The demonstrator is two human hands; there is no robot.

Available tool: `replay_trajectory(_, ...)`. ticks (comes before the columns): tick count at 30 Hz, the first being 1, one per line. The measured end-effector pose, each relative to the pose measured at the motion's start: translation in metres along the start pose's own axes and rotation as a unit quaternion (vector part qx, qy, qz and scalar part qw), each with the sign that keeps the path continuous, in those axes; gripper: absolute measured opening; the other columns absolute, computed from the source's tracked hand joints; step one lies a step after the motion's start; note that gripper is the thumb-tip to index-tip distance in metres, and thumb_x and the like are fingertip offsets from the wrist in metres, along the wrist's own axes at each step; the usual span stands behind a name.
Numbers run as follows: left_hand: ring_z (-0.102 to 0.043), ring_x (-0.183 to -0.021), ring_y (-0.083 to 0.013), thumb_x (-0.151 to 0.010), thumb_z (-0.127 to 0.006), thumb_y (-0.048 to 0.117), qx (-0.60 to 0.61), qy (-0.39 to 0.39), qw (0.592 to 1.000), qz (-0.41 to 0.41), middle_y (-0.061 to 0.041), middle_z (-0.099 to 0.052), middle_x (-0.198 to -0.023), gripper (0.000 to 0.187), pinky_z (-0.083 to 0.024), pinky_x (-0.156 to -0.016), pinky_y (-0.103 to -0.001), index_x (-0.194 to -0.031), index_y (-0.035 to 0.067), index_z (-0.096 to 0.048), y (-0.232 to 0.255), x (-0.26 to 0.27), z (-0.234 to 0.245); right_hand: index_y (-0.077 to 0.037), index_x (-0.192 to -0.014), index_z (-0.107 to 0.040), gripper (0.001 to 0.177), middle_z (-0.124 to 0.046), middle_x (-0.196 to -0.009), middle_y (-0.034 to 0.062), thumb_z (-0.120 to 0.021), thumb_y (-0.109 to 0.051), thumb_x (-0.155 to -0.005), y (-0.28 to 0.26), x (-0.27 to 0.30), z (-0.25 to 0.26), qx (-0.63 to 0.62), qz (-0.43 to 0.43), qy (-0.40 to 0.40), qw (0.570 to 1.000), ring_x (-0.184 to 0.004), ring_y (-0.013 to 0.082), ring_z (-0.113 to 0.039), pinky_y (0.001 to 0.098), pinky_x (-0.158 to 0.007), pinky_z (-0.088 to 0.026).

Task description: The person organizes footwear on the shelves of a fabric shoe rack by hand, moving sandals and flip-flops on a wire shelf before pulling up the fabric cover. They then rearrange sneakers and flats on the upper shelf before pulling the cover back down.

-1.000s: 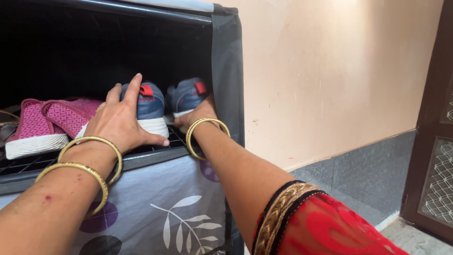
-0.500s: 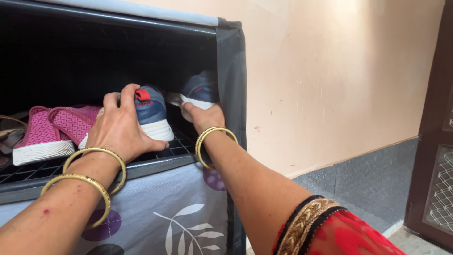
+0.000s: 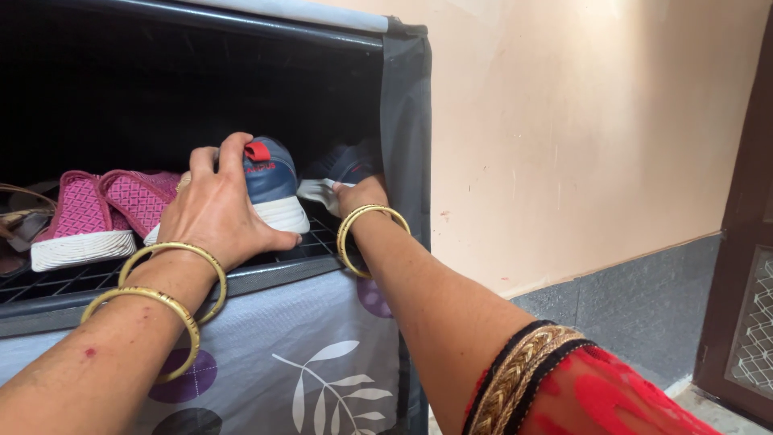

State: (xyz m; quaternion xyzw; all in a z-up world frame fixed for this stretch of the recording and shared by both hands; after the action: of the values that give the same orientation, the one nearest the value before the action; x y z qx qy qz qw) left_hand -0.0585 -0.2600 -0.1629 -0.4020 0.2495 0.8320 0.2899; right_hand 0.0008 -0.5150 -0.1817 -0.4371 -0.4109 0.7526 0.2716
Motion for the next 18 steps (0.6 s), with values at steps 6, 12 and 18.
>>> replay_trajectory(6, -0.052, -0.122, -0.0498, -0.044, -0.100, 0.044, 0.012, 0.036, 0.999, -0.012, -0.023, -0.041, -0.139, 0.133, -0.053, -0.094, -0.055, -0.155, 0.019, -0.030, 0.001, -0.001, 0.002, -0.001, -0.136, -0.051, 0.071, -0.062, -0.128, 0.0266, -0.083, -0.035, -0.083, 0.000, -0.004, 0.002, -0.058, 0.029, 0.072, 0.995, -0.123, 0.0408, -0.060, 0.0450, -0.107, -0.046)
replay_trajectory(12, -0.049, -0.125, -0.0487, -0.044, -0.099, 0.043, 0.011, 0.028, 0.999, -0.014, -0.022, -0.041, -0.139, 0.132, -0.053, -0.095, -0.056, -0.155, 0.020, -0.031, 0.006, 0.002, 0.005, 0.001, -0.127, -0.064, 0.058, -0.072, -0.121, 0.0224, -0.081, -0.036, -0.085, 0.006, -0.023, -0.019, 0.094, 0.020, -0.014, 0.995, -0.118, 0.0338, -0.070, 0.0428, -0.103, -0.053)
replay_trajectory(18, -0.050, -0.124, -0.0502, -0.043, -0.099, 0.047, 0.016, 0.040, 0.998, -0.049, -0.024, -0.043, -0.138, 0.134, -0.051, -0.097, -0.056, -0.156, 0.019, -0.033, -0.001, -0.001, -0.003, 0.000, -0.134, -0.056, 0.081, -0.066, -0.129, 0.0210, -0.089, -0.044, -0.075, -0.015, 0.025, 0.011, 0.095, 0.006, -0.018, 0.995, -0.123, 0.0287, -0.066, 0.0364, -0.107, -0.050)
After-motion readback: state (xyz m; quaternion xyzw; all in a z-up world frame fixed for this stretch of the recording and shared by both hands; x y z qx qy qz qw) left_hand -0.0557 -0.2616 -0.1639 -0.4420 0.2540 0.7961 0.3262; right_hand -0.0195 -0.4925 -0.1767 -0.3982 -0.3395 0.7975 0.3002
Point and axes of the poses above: each hand's wrist, its own x-axis away from the middle knuckle, its own z-axis out of the back of the hand, y = z × x, the point moved 5 cm from there along -x, towards the middle knuckle
